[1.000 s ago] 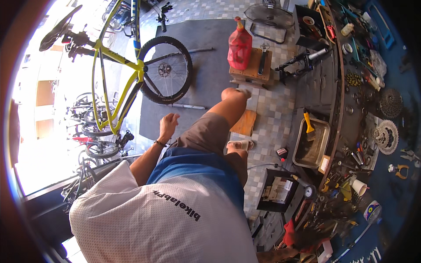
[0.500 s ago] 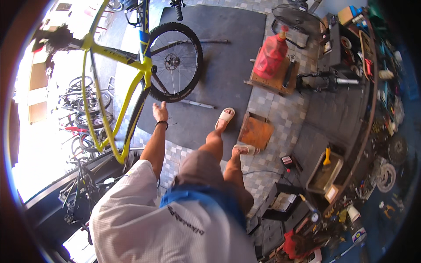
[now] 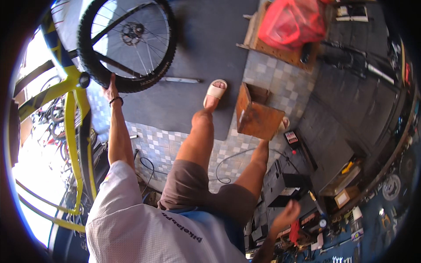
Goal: The person scrubs small bicycle parts in a metal tray using a yellow brush and liquid, then wipes a bicycle wheel hub with a rag and applies lubricant with a brush. The person handles the parts one at a time and places them on the workbench.
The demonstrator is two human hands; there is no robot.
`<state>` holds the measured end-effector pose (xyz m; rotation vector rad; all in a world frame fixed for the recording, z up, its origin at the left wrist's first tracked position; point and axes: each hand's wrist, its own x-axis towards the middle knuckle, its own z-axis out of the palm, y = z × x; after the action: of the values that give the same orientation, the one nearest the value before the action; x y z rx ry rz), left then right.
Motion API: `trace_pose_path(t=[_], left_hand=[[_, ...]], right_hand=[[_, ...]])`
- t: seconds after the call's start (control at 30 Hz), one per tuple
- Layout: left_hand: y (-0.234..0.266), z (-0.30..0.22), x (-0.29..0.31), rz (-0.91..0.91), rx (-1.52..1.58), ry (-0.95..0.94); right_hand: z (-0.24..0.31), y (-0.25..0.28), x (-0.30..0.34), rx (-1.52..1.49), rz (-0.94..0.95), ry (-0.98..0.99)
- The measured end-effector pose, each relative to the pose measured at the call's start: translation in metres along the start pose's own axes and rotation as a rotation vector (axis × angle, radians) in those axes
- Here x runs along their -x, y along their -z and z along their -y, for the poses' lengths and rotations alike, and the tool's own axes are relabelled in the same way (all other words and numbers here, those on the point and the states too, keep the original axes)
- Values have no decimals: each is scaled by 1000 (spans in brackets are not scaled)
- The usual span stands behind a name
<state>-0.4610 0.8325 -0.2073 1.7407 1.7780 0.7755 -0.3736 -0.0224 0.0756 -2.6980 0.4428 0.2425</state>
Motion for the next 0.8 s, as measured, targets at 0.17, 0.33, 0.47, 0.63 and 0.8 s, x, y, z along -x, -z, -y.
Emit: trace_pose_path(t=[0.17, 0.33, 0.47, 0.63, 0.8], left_hand=[[-68, -93, 49, -139, -220, -123], [-42, -151, 105, -88, 11, -92], [14, -169, 164, -24, -79, -304], [73, -180, 224, 187, -315, -352], [126, -174, 265, 280, -527, -231]], right_hand=[[63, -237, -170, -133, 413, 404], [119, -373, -209, 254, 448, 841], [128, -432, -202, 366, 674, 755], [110, -466, -191, 321, 633, 676], [86, -445, -135, 279, 665, 780]])
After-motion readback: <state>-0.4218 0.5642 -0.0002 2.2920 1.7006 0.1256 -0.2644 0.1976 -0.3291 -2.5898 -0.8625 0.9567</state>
